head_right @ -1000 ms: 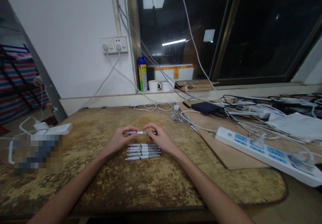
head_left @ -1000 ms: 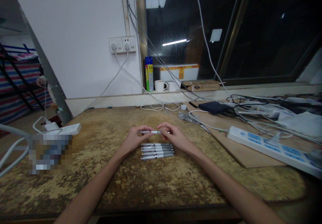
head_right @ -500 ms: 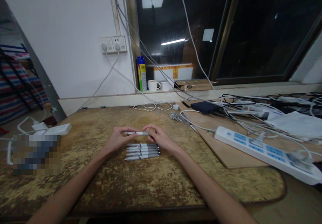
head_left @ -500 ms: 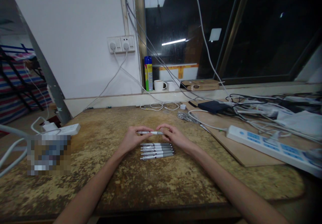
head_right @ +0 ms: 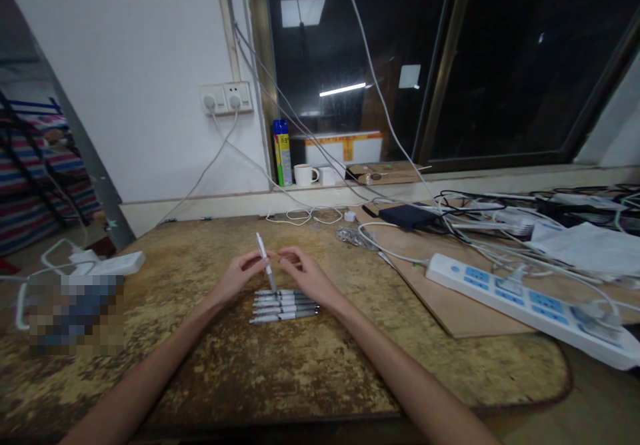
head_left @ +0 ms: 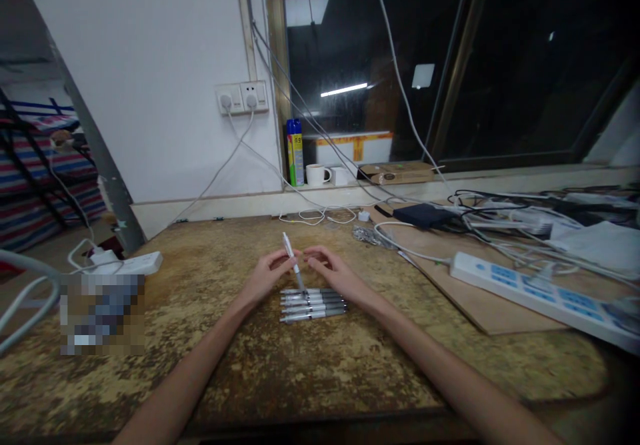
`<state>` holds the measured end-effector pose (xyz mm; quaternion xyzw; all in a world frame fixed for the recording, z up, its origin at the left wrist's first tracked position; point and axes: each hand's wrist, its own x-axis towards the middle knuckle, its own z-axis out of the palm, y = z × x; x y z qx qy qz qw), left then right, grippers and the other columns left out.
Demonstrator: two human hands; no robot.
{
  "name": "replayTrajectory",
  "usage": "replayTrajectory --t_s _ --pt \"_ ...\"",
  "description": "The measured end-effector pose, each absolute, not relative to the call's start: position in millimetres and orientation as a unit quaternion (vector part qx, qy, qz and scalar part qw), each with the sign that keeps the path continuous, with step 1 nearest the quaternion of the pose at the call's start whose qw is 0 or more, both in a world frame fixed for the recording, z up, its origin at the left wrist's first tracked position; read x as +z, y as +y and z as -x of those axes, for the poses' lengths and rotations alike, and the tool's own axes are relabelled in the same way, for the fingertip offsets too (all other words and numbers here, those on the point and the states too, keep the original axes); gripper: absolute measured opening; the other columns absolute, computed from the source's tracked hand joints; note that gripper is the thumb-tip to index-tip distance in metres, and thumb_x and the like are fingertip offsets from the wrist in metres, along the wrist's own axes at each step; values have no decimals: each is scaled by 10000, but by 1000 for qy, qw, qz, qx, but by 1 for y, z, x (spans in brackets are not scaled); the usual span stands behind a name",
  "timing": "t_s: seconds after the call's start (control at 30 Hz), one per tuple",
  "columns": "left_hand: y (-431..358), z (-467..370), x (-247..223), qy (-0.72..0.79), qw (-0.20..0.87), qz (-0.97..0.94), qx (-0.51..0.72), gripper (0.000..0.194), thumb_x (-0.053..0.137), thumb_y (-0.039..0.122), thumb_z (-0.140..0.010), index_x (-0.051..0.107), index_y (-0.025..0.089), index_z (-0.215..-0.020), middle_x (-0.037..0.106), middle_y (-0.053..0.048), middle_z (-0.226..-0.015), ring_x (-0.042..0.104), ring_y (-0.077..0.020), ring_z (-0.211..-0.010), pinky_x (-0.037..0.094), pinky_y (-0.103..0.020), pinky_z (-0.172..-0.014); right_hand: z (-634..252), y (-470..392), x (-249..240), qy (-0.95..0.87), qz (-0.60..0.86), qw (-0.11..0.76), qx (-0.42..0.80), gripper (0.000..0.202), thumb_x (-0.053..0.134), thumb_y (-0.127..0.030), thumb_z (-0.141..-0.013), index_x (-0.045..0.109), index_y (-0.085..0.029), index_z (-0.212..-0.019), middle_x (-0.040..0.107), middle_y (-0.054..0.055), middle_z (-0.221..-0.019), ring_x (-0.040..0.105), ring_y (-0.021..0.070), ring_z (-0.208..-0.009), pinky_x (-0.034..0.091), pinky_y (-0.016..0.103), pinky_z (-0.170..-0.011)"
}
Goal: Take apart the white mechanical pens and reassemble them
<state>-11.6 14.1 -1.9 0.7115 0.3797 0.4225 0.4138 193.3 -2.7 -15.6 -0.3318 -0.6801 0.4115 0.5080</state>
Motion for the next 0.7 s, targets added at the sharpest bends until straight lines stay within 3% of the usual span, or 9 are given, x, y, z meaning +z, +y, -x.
replayTrajectory --t_s 0.1,0.3,0.53,0.7 --pt "10 9 -1 358 410 -735 404 403 630 428 -894 722 163 -1182 731 -74 -1151 640 -251 -1049 463 -347 -968 -183 4 -11 -668 325 542 393 312 582 -470 -918 647 -242 -1121 678 48 -1128 610 212 -1040 442 349 -905" --pt "9 8 -1 339 378 -761 403 379 597 429 -919 739 161 -1146 725 -71 -1128 612 -259 -1063 436 -346 -989 -162 20 -7 -660 299 570 387 274 624 -479 -877 662 -208 -891 644 20 -872 584 192 -850 451 335 -823" --pt "25 17 -16 375 390 -713 446 498 483 530 -961 715 143 -1170 654 -43 -855 560 -171 -772 453 -266 -723 -165 33 12 -501 260 655 502 262 699 -463 -789 622 -216 -831 640 8 -803 603 191 -824 490 332 -812" --pt "35 26 -25 383 390 -694 470 504 475 555 -953 714 146 -1125 618 -40 -878 527 -139 -698 438 -249 -648 -177 31 18 -359 211 670 615 141 663 -302 -791 642 -201 -887 586 -7 -726 560 141 -692 498 260 -695"
